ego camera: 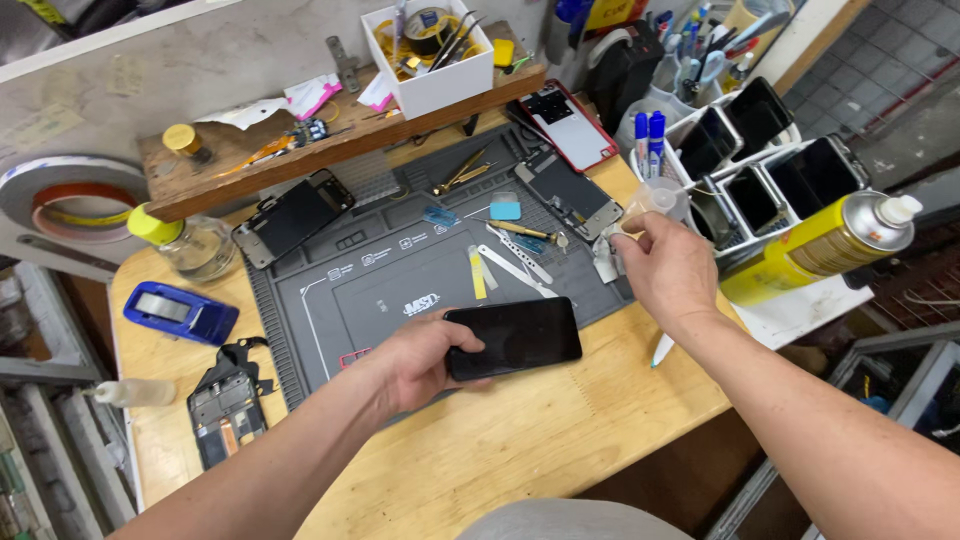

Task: The person cleans a smartphone using a spray can and a cloth. They spray the device and wipe the back, sides, and screen repeatedly, then use a small plastic card to scrape along the edges.

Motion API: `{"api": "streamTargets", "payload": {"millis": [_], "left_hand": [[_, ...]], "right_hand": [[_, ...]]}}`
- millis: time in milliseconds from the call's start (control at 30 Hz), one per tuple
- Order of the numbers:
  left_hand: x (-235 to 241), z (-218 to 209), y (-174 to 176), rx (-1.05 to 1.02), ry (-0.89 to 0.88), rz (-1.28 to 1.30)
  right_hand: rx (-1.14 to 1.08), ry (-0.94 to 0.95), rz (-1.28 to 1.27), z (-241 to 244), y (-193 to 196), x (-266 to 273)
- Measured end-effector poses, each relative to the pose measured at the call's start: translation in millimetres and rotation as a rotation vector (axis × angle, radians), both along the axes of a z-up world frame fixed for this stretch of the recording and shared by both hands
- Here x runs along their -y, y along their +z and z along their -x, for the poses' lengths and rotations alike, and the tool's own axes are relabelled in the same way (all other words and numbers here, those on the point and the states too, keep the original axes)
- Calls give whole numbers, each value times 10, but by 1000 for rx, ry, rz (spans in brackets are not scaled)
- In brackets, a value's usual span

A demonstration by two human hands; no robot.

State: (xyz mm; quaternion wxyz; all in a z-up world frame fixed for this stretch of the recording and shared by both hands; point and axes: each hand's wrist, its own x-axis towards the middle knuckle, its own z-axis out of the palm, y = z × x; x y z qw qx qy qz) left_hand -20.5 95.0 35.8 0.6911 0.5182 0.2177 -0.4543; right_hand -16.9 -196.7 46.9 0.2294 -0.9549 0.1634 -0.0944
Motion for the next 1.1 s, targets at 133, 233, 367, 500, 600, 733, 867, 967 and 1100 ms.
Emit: {"api": "streamTargets", "payload": {"millis": [133, 233, 367, 500, 600, 733, 867, 967, 1100], "left_hand": [[-356, -18, -100, -84, 193, 83], [-565, -45, -181, -60, 338, 124], [-745, -75, -265, -65, 413, 97], [-852, -46, -325, -76, 437, 148], [-907, -67, -328, -71, 428, 174], [-872, -84, -280, -83, 394, 221], [-700, -137, -199, -113, 335, 174], [-553, -171, -183, -97, 259, 184], [-380, -154, -240, -132, 229, 169]], "right_hand": [[181, 196, -74, -179, -49, -297], [171, 365, -143, -469, -141, -725], [24, 422, -117, -987, -217, -1266], [-142, 319, 14, -1231, -268, -1672], [-140, 308, -1, -1241, -300, -1733], [-75, 418, 13, -1273, -352, -1669], [-100, 383, -254, -1262, -306, -1340], [-58, 327, -306, -1265, -246, -1161], [-93, 347, -228, -1183, -193, -1042]]}}
